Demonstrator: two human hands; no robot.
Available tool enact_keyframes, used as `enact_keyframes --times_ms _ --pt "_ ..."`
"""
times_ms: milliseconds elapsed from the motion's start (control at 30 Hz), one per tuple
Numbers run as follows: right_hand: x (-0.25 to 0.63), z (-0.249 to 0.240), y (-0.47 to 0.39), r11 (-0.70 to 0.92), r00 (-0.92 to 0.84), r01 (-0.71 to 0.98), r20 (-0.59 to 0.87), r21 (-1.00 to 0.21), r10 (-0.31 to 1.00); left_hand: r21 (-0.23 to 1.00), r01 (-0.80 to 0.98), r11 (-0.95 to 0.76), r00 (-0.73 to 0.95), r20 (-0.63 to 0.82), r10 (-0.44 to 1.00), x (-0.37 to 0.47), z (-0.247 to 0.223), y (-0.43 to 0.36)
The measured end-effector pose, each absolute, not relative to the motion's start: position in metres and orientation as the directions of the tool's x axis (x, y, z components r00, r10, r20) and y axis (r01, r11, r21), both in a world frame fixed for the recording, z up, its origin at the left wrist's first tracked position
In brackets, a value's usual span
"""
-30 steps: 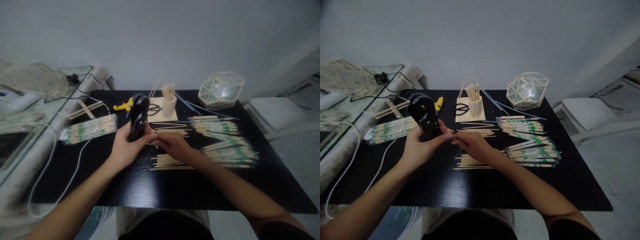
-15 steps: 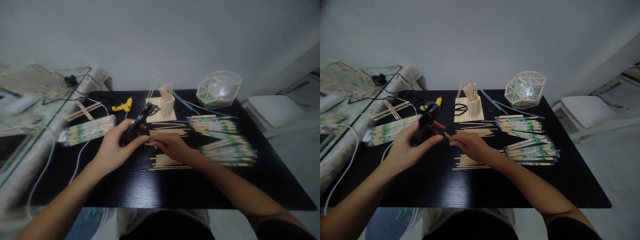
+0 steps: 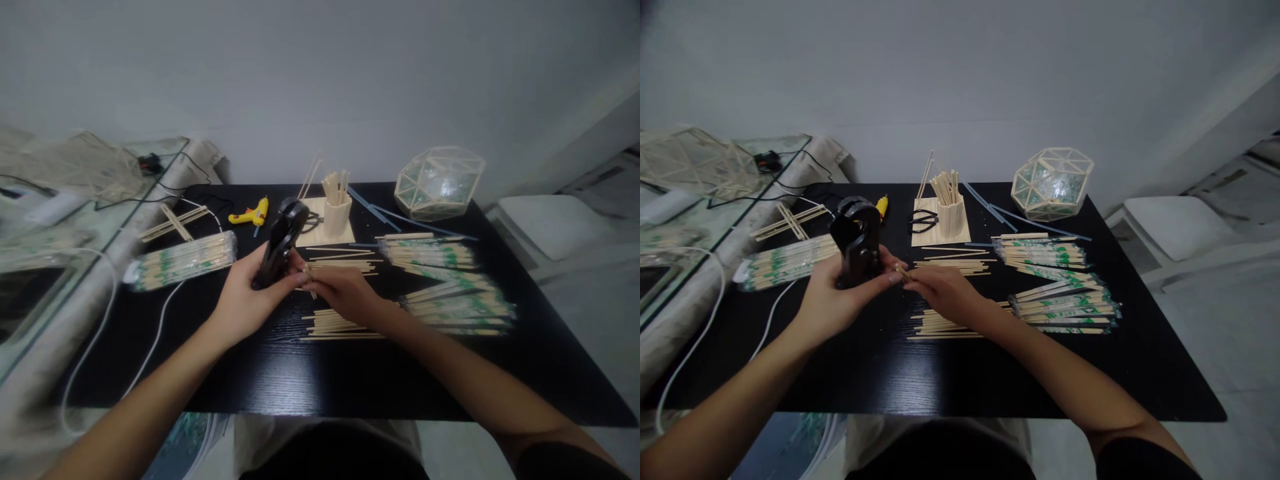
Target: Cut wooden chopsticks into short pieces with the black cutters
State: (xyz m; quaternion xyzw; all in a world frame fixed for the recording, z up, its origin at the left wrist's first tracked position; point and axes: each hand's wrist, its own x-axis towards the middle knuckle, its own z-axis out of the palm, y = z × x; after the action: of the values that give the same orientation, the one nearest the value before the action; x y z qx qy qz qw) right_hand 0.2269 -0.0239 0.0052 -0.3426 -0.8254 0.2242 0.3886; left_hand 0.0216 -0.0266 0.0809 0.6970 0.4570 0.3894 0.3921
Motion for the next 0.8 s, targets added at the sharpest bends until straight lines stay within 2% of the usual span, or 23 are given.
enact_keyframes --times_ms 400,633,800 --pt "0.228 0.006 -0.026 0.667 -0.448 0.386 0.502 -0.637 0.739 0.946 0.244 -0.212 0.274 0.142 0.951 0.026 0.078 -0.023" --pt "0.226 0.003 -0.028 0.69 -0.437 0.392 0.537 -0.608 0.721 0.892 0.354 -0.281 0.323 0.165 0.932 0.021 0.085 -0.025" --pt "0.225 0.004 -0.028 0.688 -0.432 0.414 0.536 -0.597 0.725 0.769 0.519 -0.372 0.319 0.229 0.92 0.007 0.092 -0.027"
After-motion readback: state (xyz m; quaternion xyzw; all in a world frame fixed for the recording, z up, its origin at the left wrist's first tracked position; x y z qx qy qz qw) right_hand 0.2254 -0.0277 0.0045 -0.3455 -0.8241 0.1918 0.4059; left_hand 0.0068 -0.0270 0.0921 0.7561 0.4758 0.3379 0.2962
